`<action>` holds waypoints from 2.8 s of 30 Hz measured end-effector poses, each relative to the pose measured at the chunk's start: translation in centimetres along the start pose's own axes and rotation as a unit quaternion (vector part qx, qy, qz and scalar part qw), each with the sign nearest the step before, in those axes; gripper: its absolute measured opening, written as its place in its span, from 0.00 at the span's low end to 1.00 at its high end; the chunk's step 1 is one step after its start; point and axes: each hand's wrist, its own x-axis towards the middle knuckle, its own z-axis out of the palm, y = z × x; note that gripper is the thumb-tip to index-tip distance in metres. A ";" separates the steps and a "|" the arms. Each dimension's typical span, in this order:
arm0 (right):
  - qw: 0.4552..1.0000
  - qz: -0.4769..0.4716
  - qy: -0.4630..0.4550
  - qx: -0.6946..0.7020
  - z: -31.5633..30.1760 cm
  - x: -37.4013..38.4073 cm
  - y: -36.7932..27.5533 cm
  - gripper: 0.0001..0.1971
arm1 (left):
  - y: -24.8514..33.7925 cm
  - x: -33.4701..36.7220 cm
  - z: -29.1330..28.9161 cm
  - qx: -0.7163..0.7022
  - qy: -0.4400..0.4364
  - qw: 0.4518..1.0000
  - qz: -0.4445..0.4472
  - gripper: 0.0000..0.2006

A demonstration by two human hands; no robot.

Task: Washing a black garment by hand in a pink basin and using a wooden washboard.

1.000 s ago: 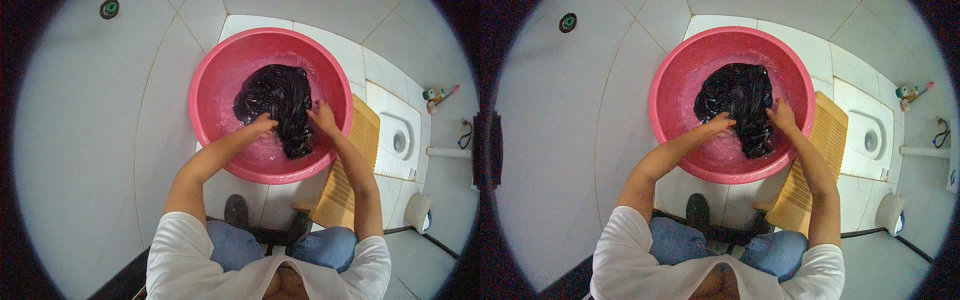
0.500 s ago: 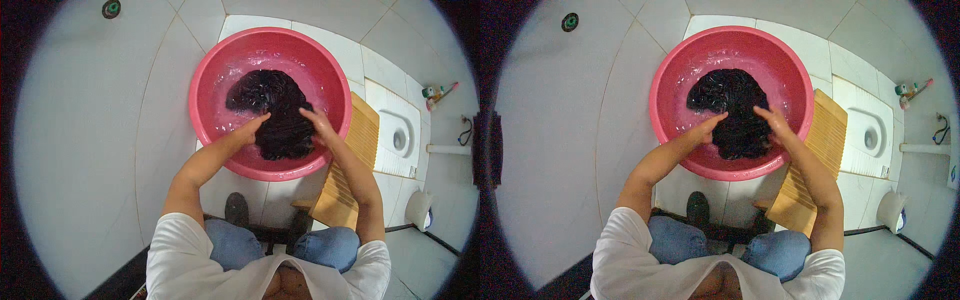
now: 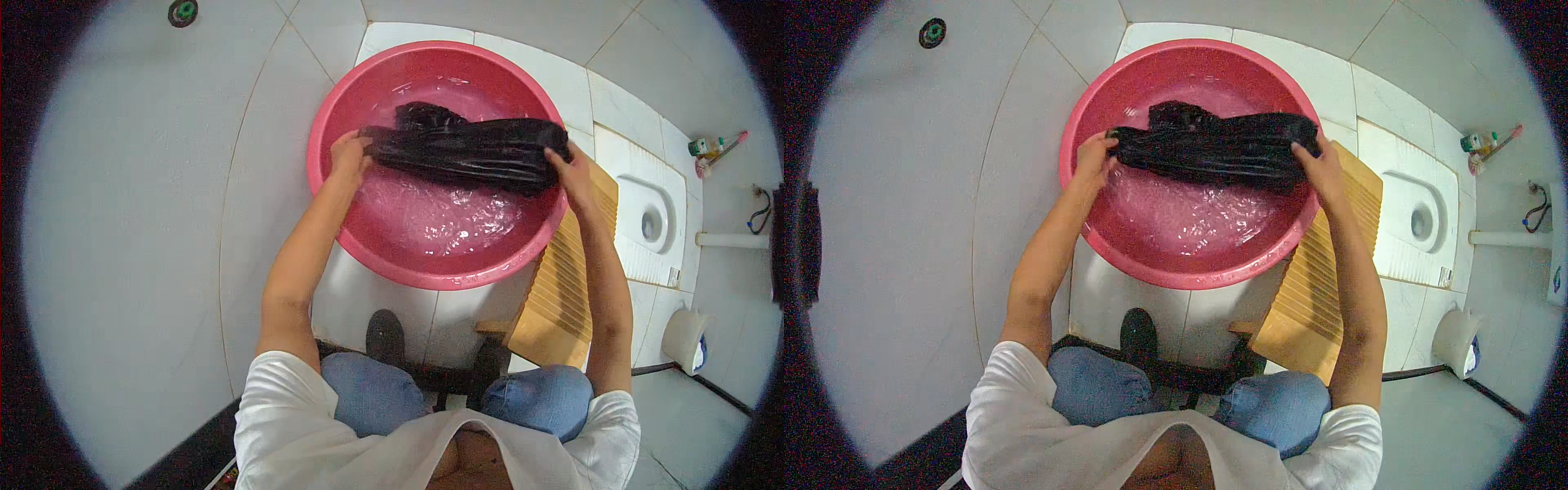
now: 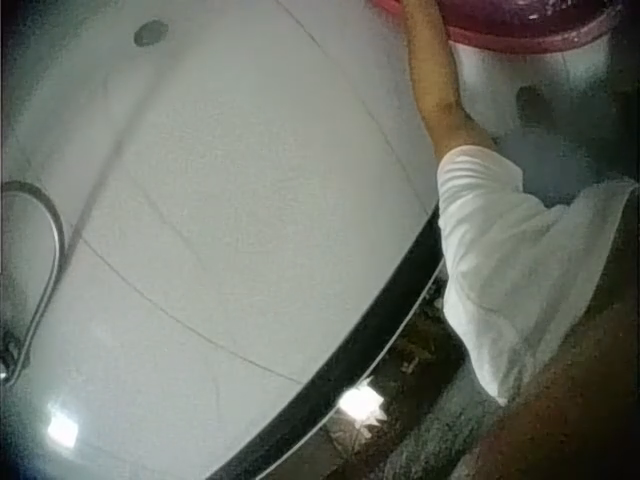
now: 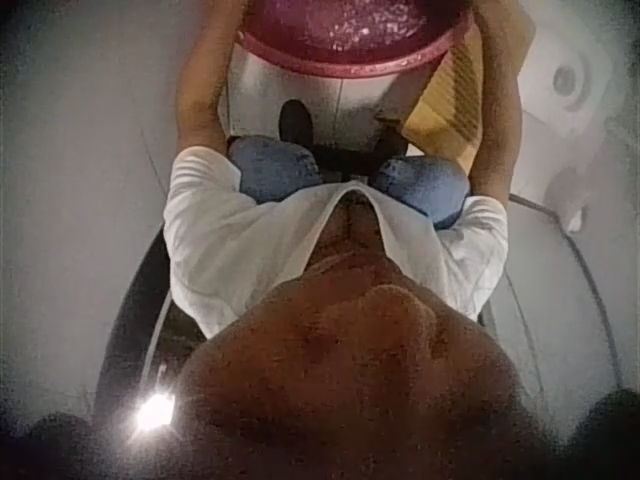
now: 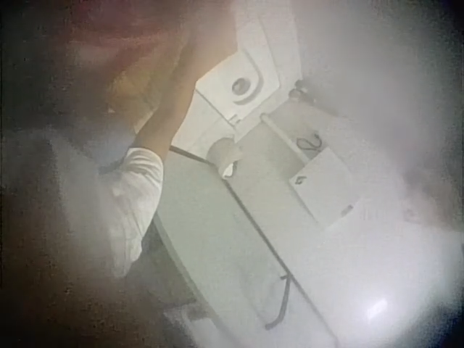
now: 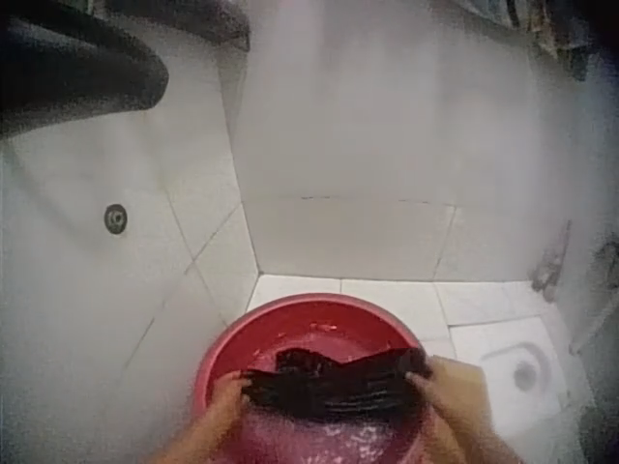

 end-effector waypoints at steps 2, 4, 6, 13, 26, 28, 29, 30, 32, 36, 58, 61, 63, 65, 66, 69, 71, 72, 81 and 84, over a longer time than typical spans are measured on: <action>0.990 0.030 0.012 -0.139 0.9 0.1 1.6 0.24 | -2.7 1.0 -1.3 0.139 0.089 0.980 0.110 0.14; 0.906 -0.200 0.134 -0.347 2.3 -1.7 1.4 0.27 | -2.7 -0.5 0.0 0.335 0.082 0.912 0.221 0.18; 0.910 -0.197 -0.014 -0.364 3.8 -3.2 0.8 0.30 | -4.2 -3.4 1.4 0.398 -0.079 0.893 0.197 0.22; 0.704 -0.161 -0.283 -0.632 9.8 -4.1 4.3 0.36 | -9.5 -4.6 4.7 0.697 -0.230 0.621 0.276 0.39; 0.625 -0.146 -0.367 -0.673 13.1 -4.6 6.0 0.22 | -12.0 -4.2 5.2 0.799 -0.339 0.438 0.231 0.25; 0.699 -0.110 -0.421 -0.567 9.6 -2.3 5.9 0.21 | -10.2 -5.2 5.7 0.788 -0.360 0.456 0.201 0.22; 0.801 -0.088 -0.412 -0.426 7.2 -1.3 7.2 0.20 | -9.5 -5.2 5.3 0.735 -0.362 0.538 0.196 0.20; 0.877 -0.064 -0.392 -0.270 5.9 -1.0 7.2 0.19 | -8.4 -5.5 5.4 0.675 -0.362 0.615 0.187 0.19; 0.921 -0.044 -0.335 -0.193 4.5 -0.9 6.0 0.17 | -6.3 -5.6 6.0 0.687 -0.304 0.641 0.160 0.15; 0.975 -0.040 -0.217 -0.023 2.7 -3.2 -5.0 0.13 | -1.3 -6.1 6.2 0.564 -0.135 0.755 0.306 0.12; 0.954 0.050 -0.293 0.039 8.3 -9.5 -6.3 0.16 | -9.4 -7.9 2.0 0.705 -0.116 0.644 0.272 0.26; 0.939 0.051 -0.336 0.057 8.4 -9.3 -7.2 0.16 | -10.2 -5.6 -0.3 0.665 -0.058 0.732 0.134 0.12; 0.943 0.052 -0.327 -0.005 6.2 -8.6 -3.6 0.16 | -7.0 -7.9 3.9 0.449 -0.113 0.886 -0.006 0.08; 0.943 -0.039 -0.330 -0.032 8.1 -10.1 -5.1 0.16 | -6.8 -6.6 1.2 0.189 -0.051 0.955 -0.221 0.10; 0.942 -0.113 -0.308 -0.068 8.0 -10.8 -5.1 0.18 | -6.9 -7.0 1.8 0.189 -0.054 0.955 -0.223 0.10; 0.901 -0.028 -0.409 -0.142 8.4 -10.5 -4.0 0.19 | -6.7 -8.2 2.5 0.147 -0.060 0.967 -0.201 0.15; 0.899 -0.088 -0.394 -0.168 7.8 -9.6 -1.7 0.15 | -4.8 -9.9 4.8 0.213 -0.109 0.959 -0.153 0.15; 0.900 -0.087 -0.393 -0.169 6.6 -8.5 -1.3 0.15 | -2.9 -11.1 6.2 0.276 -0.152 0.943 -0.102 0.16; 0.928 -0.177 -0.324 -0.042 7.3 -11.9 -11.6 0.60 | 4.0 -20.0 11.0 0.023 -0.265 0.956 -0.123 0.14; 0.949 0.089 -0.301 0.034 9.6 -15.3 -10.3 0.51 | 1.8 -21.0 10.2 0.037 -0.288 0.943 -0.159 0.11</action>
